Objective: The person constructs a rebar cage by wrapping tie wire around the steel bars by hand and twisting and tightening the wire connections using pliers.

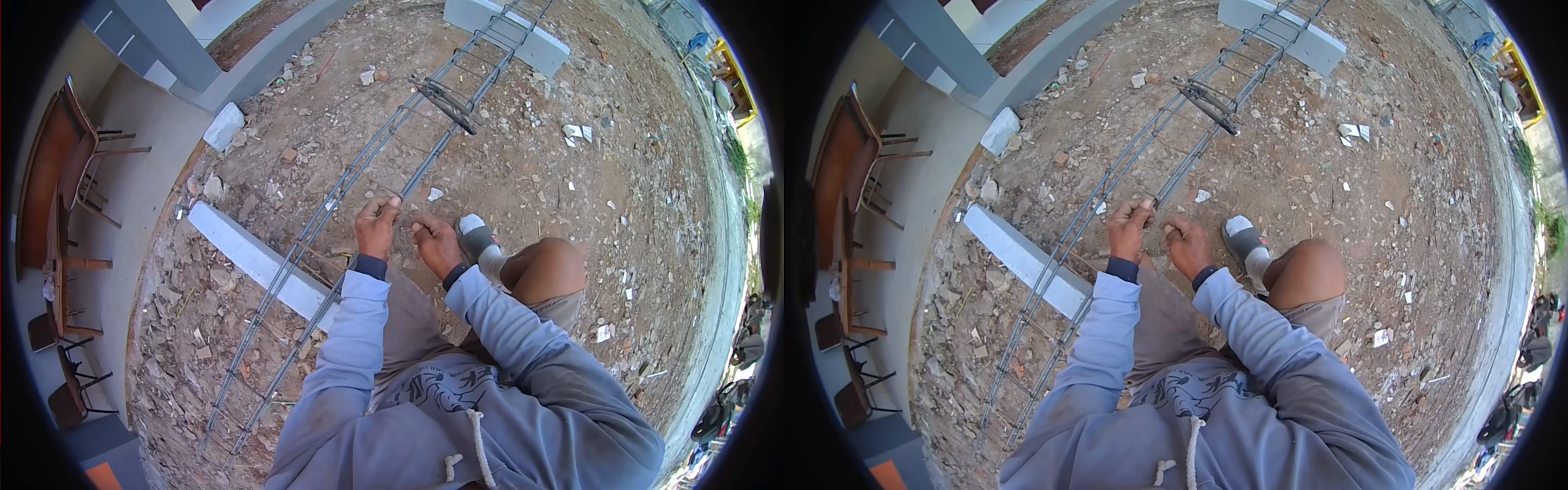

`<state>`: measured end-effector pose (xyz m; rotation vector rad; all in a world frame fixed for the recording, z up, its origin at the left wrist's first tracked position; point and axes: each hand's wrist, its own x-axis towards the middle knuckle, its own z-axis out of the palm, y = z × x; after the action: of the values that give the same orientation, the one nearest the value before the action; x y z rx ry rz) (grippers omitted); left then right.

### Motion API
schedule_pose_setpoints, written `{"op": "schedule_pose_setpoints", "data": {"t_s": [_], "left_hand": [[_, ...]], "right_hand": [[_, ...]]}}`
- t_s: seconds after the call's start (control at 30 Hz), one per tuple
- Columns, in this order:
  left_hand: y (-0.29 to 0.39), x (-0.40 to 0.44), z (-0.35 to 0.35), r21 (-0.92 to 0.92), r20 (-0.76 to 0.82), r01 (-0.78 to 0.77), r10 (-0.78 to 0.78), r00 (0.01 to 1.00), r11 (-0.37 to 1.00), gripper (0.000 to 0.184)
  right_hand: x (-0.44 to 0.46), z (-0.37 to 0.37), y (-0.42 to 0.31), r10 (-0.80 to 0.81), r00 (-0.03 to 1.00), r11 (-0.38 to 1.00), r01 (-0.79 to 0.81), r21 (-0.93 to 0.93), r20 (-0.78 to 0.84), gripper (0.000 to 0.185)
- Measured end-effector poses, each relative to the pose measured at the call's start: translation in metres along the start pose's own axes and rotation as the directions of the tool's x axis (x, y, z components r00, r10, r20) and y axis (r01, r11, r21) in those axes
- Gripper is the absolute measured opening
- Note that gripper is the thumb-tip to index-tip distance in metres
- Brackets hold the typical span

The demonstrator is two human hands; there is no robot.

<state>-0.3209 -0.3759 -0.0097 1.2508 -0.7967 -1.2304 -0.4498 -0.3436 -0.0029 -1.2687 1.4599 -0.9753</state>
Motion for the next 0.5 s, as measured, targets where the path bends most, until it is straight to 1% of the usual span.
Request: {"op": "schedule_pose_setpoints", "data": {"t_s": [0.03, 0.1, 0.13, 0.2, 0.23, 0.3, 0.33, 0.37, 0.43, 0.5], "left_hand": [[-0.002, 0.001, 0.000, 0.133, -0.033, -0.018, 0.023, 0.999, 0.991, 0.021], [-0.004, 0.007, 0.000, 0.391, -0.085, -0.048, 0.088, 0.992, 0.919, 0.024], [0.002, 0.009, 0.000, 0.458, -0.115, -0.038, 0.102, 0.988, 0.888, 0.024], [0.014, 0.011, -0.002, 0.582, -0.172, -0.010, 0.135, 0.976, 0.813, 0.024], [0.007, 0.016, -0.005, 0.594, -0.168, -0.024, 0.153, 0.974, 0.804, 0.024], [-0.006, 0.027, -0.010, 0.621, -0.163, -0.051, 0.192, 0.968, 0.782, 0.022], [-0.007, 0.029, -0.010, 0.606, -0.159, -0.051, 0.183, 0.970, 0.794, 0.023], [-0.010, 0.029, -0.009, 0.593, -0.153, -0.051, 0.174, 0.973, 0.804, 0.023], [-0.004, 0.026, -0.003, 0.597, -0.127, -0.061, 0.169, 0.977, 0.800, 0.023], [0.002, 0.025, 0.002, 0.629, -0.093, -0.081, 0.178, 0.980, 0.773, 0.022]], "right_hand": [[0.002, 0.000, 0.008, 0.019, 0.999, 0.999, -0.017, 0.048, -0.028, 0.014], [0.006, -0.004, 0.024, 0.053, 0.991, 0.997, -0.059, -0.047, -0.125, 0.015], [0.008, -0.006, 0.033, 0.067, 0.982, 0.992, -0.085, -0.093, -0.175, 0.015], [0.012, -0.007, 0.052, 0.013, 0.970, 0.965, -0.076, -0.253, -0.242, 0.015], [0.016, -0.006, 0.060, -0.019, 0.963, 0.941, -0.074, -0.331, -0.270, 0.015], [0.029, -0.002, 0.068, 0.117, 0.962, 0.966, -0.168, -0.197, -0.245, 0.015], [0.037, 0.000, 0.068, 0.184, 0.957, 0.968, -0.216, -0.128, -0.223, 0.015], [0.045, 0.004, 0.068, 0.253, 0.955, 0.967, -0.255, 0.007, -0.158, 0.016], [0.060, 0.012, 0.057, 0.360, 0.933, 0.899, -0.345, 0.271, -0.008, 0.017], [0.070, 0.019, 0.055, 0.357, 0.933, 0.880, -0.354, 0.317, 0.051, 0.018]]}}
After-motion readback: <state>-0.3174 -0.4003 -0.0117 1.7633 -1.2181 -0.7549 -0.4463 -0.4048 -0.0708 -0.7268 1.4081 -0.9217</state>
